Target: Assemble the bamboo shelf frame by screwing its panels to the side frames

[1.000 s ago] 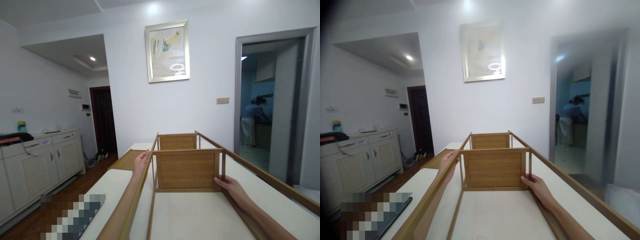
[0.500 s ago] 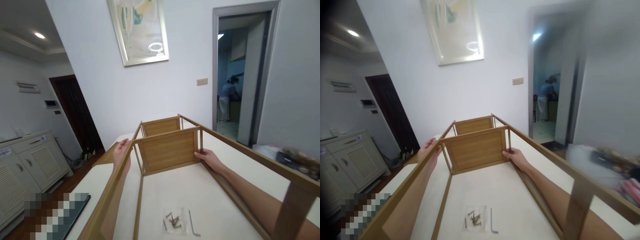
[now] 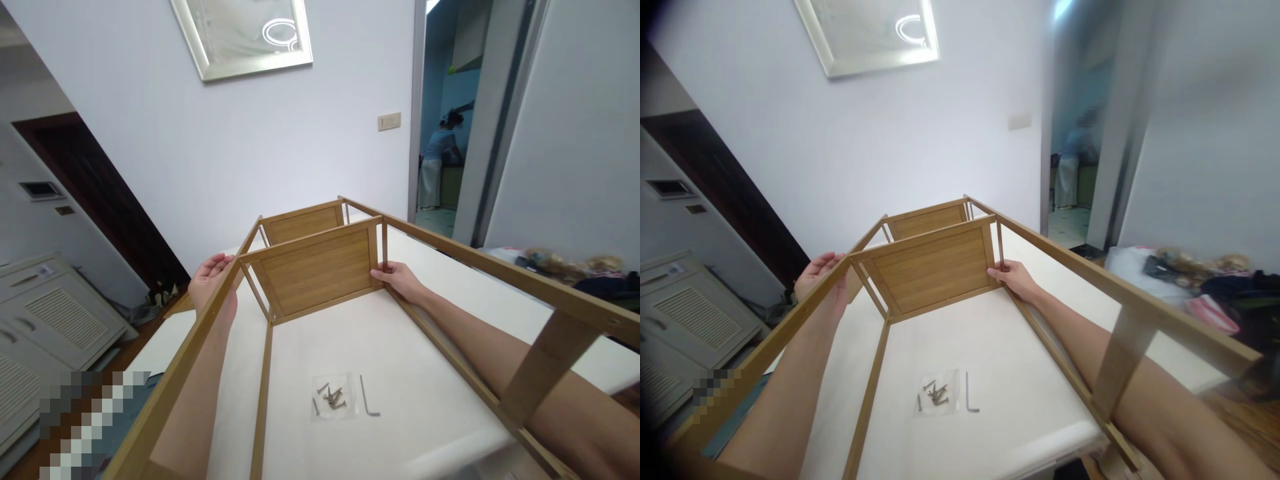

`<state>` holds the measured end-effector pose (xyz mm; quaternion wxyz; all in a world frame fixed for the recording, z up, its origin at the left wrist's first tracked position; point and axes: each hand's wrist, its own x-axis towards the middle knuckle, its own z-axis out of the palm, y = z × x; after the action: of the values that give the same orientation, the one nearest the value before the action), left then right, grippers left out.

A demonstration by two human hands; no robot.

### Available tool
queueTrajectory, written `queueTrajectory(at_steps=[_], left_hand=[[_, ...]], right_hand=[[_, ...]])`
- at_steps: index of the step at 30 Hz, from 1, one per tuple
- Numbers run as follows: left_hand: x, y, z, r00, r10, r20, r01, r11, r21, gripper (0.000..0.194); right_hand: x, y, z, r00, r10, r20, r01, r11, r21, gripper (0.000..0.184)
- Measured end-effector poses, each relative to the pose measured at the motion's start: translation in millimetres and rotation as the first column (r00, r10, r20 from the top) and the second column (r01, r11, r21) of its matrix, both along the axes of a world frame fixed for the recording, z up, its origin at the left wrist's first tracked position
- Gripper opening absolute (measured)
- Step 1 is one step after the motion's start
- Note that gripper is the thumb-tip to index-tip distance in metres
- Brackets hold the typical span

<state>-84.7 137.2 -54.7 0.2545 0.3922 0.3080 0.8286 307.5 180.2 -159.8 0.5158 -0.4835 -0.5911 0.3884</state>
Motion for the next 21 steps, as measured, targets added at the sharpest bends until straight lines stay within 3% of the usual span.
queueTrajectory(at_steps=[4,9,17,21], left_hand=[[0,2,-2.2,0.998,-0.048,0.039,0.049,0.999,-0.008,0.026],[0,5,-7.0,0.988,-0.154,0.016,0.155,0.982,-0.112,0.026],[-3,7,-10.9,0.986,-0.167,0.03,0.169,0.978,-0.122,0.029],[-3,9,-11.8,0.984,-0.176,0.039,0.179,0.975,-0.129,0.031]], right_hand=[[0,-1,0.3,1.0,-0.002,-0.002,0.002,1.0,-0.004,0.042],[-1,-2,2.3,1.0,-0.001,-0.021,0.001,1.0,-0.007,0.044],[0,-3,7.3,0.998,0.004,-0.059,-0.005,1.0,-0.008,0.045],[4,-5,12.3,0.995,0.073,-0.063,-0.075,0.997,-0.029,0.044]])
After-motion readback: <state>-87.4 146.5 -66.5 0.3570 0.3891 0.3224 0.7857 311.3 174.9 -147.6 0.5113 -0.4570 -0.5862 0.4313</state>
